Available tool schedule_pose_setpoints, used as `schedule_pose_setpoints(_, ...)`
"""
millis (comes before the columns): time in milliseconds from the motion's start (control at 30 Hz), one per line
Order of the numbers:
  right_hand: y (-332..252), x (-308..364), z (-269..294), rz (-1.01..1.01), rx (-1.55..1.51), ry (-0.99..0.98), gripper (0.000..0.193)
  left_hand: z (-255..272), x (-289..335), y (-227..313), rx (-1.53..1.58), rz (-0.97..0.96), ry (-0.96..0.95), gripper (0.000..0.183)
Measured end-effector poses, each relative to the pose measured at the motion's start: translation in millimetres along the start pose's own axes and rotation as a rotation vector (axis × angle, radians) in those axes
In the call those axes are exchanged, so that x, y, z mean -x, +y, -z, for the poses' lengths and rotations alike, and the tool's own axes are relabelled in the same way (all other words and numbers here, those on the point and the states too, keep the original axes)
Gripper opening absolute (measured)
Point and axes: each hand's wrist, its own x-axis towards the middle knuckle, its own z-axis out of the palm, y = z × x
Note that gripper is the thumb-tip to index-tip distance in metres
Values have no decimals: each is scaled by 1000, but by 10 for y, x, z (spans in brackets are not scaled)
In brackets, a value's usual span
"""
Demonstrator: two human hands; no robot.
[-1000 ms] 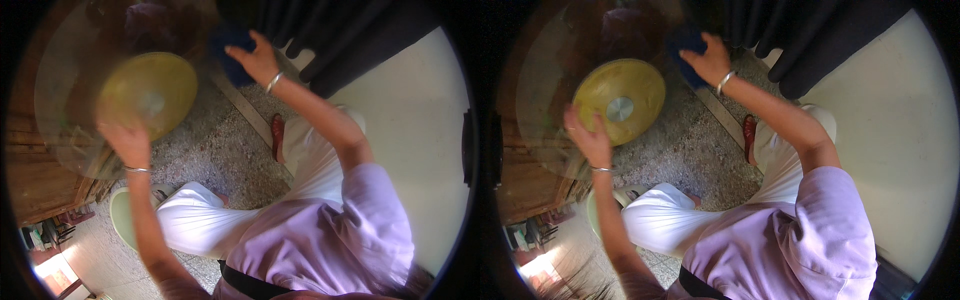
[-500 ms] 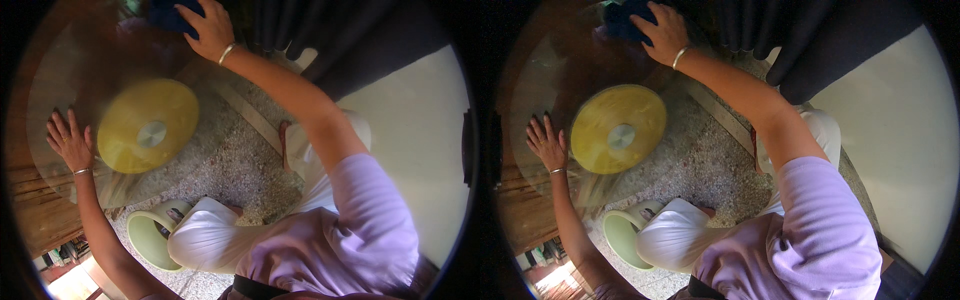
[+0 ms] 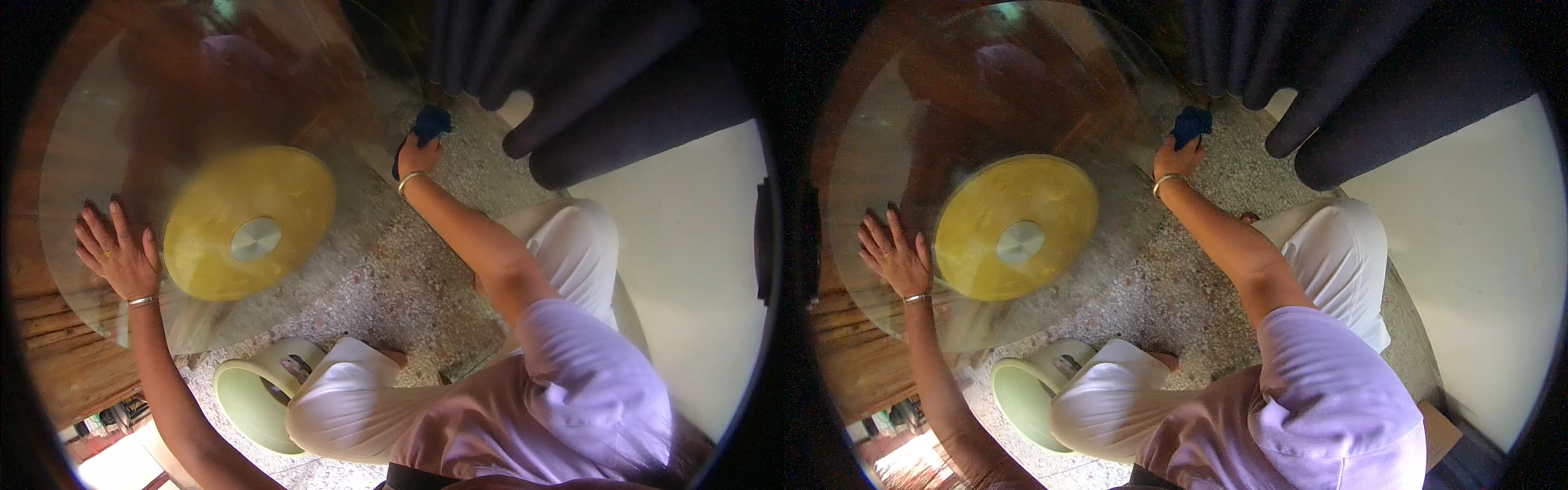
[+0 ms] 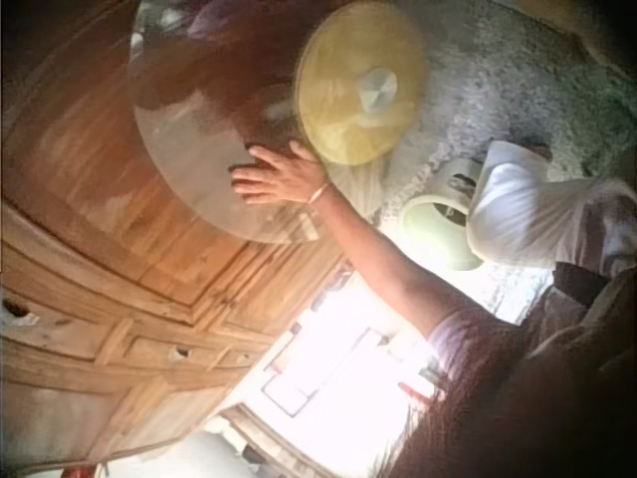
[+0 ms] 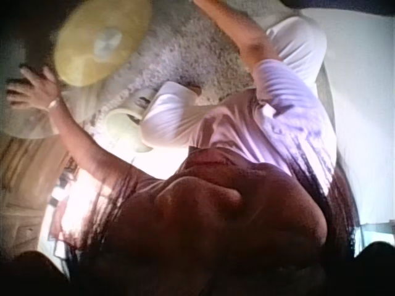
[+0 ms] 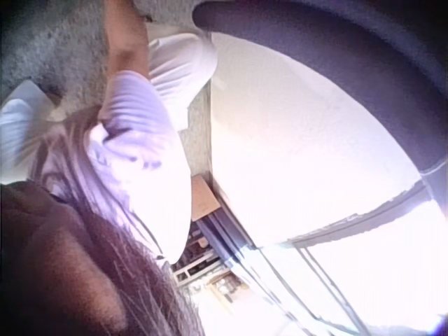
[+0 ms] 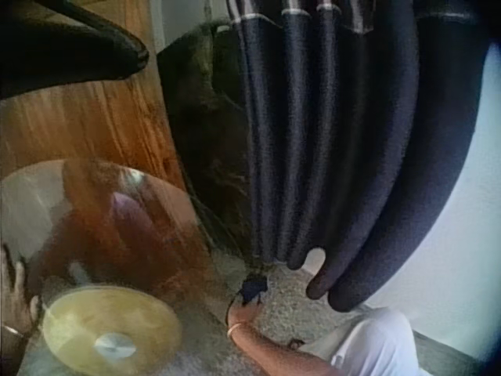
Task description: The person wipes the underside of a circular glass table with a blue cloth, repeatedly dipping the cloth into a bucket of water and wringing it out.
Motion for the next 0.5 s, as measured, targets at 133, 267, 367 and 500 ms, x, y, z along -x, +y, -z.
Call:
schedule_pose_setpoints(133, -547, 263, -111, 316, -67, 45, 60, -25, -4, 33, 33, 11, -5, 58)
schedule_pose_setpoints(267, -1308, 806, -416, 938, -40, 225, 57, -17, -28, 54, 38, 30, -22, 57)
schedule_pose_setpoints(367, -1707, 1433, -370, 1315, -72, 85, 56, -11, -29, 41, 47, 37, -21, 58)
schedule_pose_setpoints(500, -1405, 1804, -358, 1747, 116, -331, 50, -48, 3, 28, 37, 48, -29, 58)
